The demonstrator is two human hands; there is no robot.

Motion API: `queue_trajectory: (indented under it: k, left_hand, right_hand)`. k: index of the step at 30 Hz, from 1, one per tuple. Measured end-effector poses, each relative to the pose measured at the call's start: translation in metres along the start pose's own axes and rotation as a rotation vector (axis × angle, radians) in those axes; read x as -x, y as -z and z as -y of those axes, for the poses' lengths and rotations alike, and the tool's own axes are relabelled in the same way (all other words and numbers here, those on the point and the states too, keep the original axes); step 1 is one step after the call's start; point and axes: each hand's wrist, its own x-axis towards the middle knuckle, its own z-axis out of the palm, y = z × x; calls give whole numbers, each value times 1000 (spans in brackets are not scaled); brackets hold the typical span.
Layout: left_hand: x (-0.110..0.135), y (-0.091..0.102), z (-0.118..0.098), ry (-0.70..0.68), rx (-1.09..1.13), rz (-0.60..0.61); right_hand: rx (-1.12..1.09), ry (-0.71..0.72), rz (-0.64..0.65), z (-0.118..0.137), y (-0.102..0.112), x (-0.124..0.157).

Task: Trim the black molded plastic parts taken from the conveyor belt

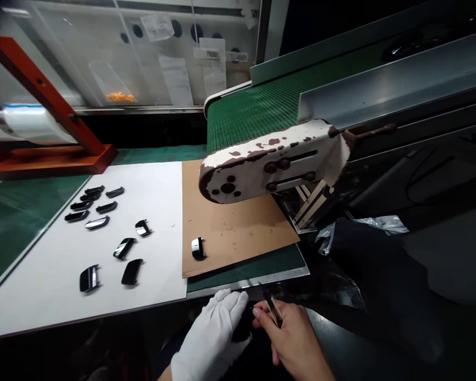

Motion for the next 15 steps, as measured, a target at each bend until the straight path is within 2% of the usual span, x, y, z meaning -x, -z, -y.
queue_trajectory:
  k: [4, 6, 7, 9, 11, 12, 14, 15]
  left_hand:
    - [-3, -28, -11, 38, 12, 38]
    - [-7, -27, -12, 73, 23, 43]
    - [-9, -22, -11, 95, 33, 41]
    - [-14, -6, -7, 117, 65, 43]
    - [-19, 15, -2, 114, 154, 34]
    - [-21, 25, -1, 116, 241, 14]
    - [-24, 41, 0, 143, 474, -63]
    - [-24, 46, -1, 161, 590, -116]
  right_hand:
    - [223, 34, -179, -5, -13, 18]
    - [295, 44, -252, -7, -9, 26]
    - [328, 31, -307, -6, 0, 29]
    - [421, -51, -475, -3, 33, 29]
    - [499, -229, -666, 1, 84, 23]
    - [567, -268, -749, 2, 112, 17]
    - [629, -244, -849, -1, 164, 2]
    - [644, -241, -870, -4, 183, -6]
